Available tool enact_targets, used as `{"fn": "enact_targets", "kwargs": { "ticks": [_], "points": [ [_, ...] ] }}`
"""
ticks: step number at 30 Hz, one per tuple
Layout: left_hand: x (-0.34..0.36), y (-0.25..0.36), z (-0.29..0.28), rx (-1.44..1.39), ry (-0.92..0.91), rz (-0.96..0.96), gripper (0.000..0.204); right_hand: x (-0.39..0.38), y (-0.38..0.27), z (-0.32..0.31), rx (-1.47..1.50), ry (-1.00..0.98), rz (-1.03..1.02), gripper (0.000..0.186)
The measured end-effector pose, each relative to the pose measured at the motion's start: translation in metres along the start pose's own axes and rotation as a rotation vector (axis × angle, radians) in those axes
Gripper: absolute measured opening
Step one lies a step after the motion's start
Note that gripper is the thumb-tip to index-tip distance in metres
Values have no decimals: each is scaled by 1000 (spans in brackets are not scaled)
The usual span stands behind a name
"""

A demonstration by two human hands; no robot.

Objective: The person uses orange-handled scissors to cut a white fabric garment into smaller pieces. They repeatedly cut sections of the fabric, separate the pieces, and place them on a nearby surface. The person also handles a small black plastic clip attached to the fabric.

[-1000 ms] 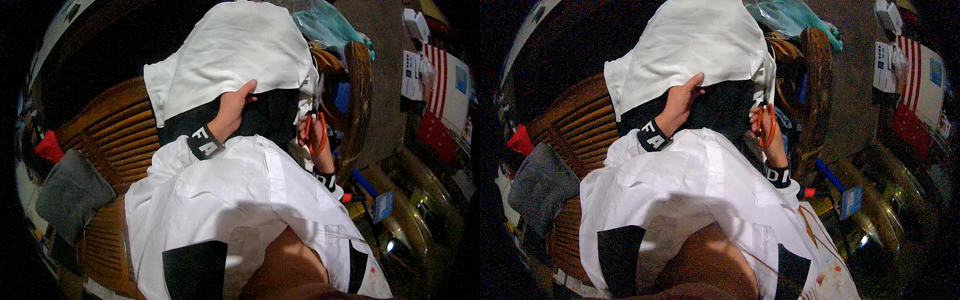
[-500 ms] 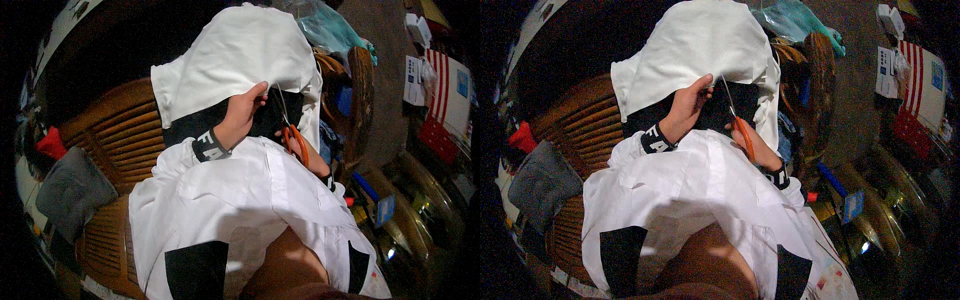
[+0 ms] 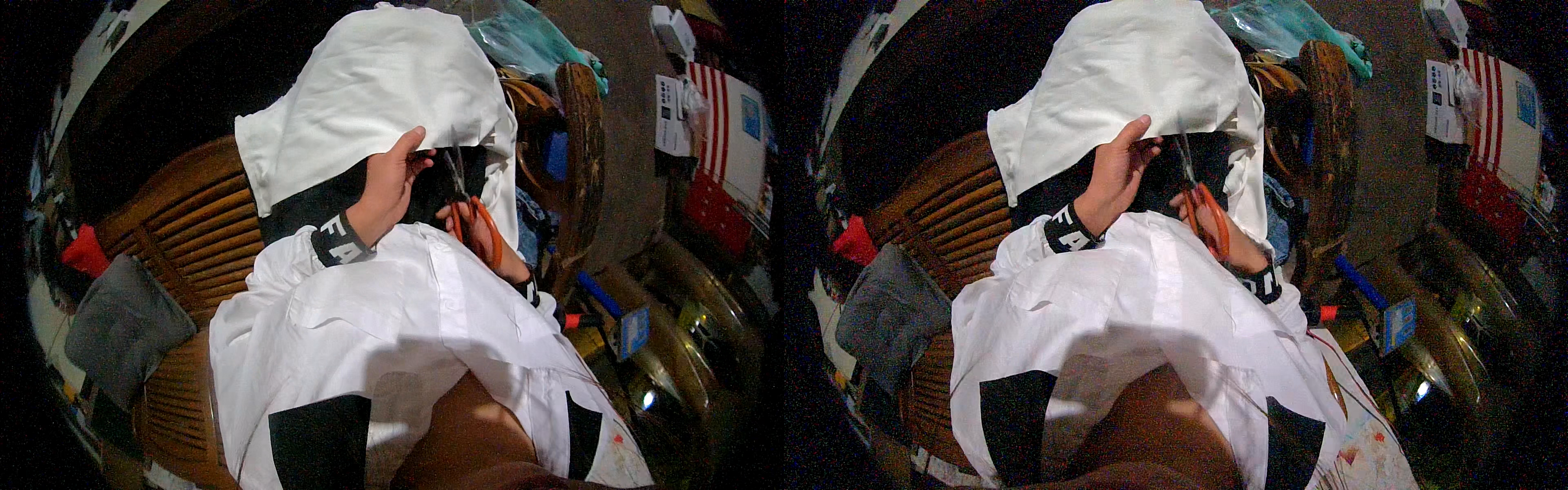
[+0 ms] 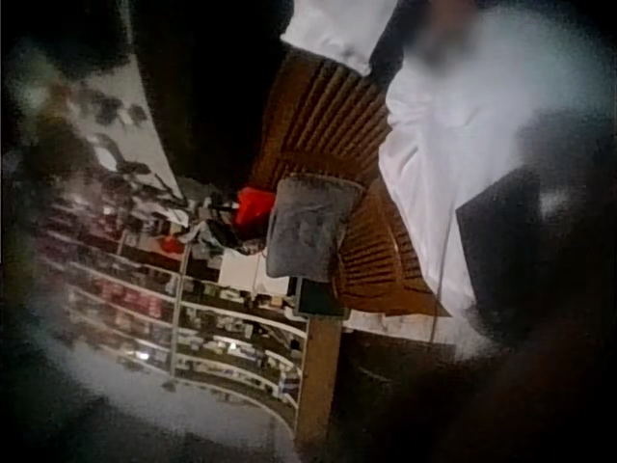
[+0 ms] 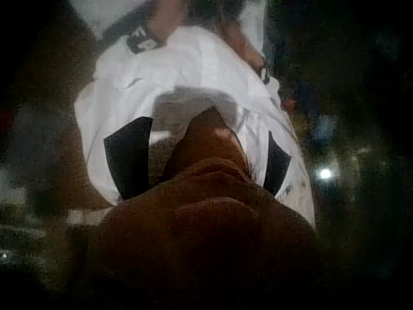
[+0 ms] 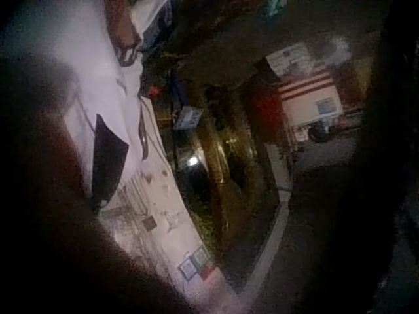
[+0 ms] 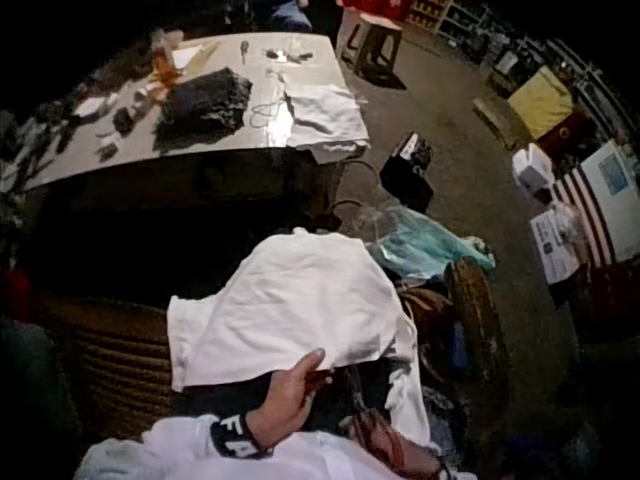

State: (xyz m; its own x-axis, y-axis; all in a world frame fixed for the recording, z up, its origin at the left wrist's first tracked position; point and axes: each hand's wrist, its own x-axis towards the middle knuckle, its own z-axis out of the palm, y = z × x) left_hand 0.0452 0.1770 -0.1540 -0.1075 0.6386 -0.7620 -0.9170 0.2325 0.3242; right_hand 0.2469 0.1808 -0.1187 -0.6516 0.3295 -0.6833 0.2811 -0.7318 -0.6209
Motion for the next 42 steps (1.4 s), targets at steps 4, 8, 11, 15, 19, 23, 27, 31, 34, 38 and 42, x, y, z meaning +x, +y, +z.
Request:
{"fn": "enact_targets", "kwargs": {
  "ticks": [4, 8, 11, 15, 19, 23, 27, 31, 34, 38, 42],
  "points": [
    [-3, 1, 2, 17, 6, 23, 29, 18, -4, -3, 161, 29, -34, 51],
    [9, -12, 10, -8, -21, 46, 30, 20, -3, -5, 87, 65, -16, 48],
    [19, -21, 13, 22, -29, -25, 25, 16, -7, 1, 67, 101, -21, 45],
    [28, -25, 9, 35, -21, -49, 23, 15, -4, 1, 47, 93, -42, 41],
    [17, -14, 13, 58, 39, -44, 25, 16, -6, 4, -151, 98, -60, 34],
    [20, -17, 6, 104, 15, -59, 26, 26, 1, 0, -159, 91, -115, 34],
    [20, -22, 1, 164, 21, -77, 25, 36, -1, 3, 9, 201, 7, 35],
    [21, -23, -2, 187, -15, -52, 26, 35, 3, 0, 108, 295, 5, 38],
    [24, -28, 0, 192, 8, -54, 27, 36, 12, -3, 109, 300, -62, 36],
    [27, -27, -3, 196, -19, -26, 28, 37, 29, -12, -31, 248, -92, 43],
    [27, -19, -2, 179, -45, -128, 29, 36, 26, -6, -135, 278, -160, 44]
  ]
}}
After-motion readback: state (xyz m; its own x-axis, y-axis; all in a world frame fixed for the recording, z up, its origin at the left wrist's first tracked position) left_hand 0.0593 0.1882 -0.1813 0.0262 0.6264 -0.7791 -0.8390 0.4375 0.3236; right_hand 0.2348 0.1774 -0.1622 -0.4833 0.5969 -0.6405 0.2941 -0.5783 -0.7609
